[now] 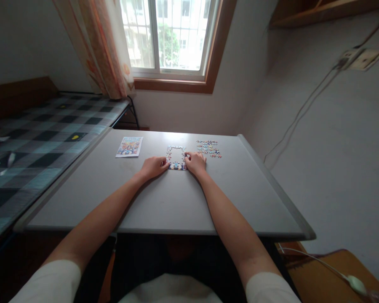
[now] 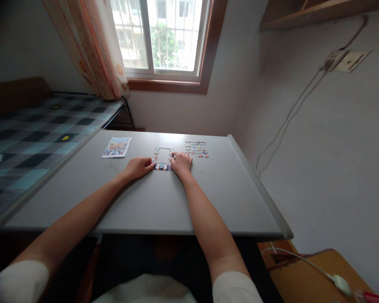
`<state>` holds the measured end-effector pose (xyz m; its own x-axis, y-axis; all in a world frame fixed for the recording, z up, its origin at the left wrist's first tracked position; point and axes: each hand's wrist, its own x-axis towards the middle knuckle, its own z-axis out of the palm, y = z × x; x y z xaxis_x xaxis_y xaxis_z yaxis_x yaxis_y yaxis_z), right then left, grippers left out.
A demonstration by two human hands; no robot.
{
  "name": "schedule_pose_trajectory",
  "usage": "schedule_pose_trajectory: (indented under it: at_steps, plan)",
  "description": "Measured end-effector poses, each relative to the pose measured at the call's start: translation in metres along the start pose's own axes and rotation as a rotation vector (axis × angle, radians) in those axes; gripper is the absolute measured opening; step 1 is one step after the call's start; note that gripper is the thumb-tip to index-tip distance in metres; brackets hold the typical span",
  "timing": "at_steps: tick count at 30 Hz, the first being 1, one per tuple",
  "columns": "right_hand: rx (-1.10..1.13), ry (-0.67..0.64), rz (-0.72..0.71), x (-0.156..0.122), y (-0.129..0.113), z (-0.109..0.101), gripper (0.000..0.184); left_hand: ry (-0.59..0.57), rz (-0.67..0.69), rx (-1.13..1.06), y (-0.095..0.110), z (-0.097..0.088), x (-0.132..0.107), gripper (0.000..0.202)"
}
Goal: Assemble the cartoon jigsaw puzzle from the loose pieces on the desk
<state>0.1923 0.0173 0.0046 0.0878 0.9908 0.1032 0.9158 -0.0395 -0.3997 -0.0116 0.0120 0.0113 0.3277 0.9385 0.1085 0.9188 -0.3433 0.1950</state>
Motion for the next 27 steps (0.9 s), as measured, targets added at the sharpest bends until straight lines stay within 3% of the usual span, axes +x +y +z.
schedule_pose_trajectory:
  at_steps: [27]
  plan:
    - [0.02, 0.006, 0.004, 0.0, -0.0003, -0.0007, 0.038, 0.012, 0.016, 0.003, -0.0011, 0.0012, 0.0005, 0.037]
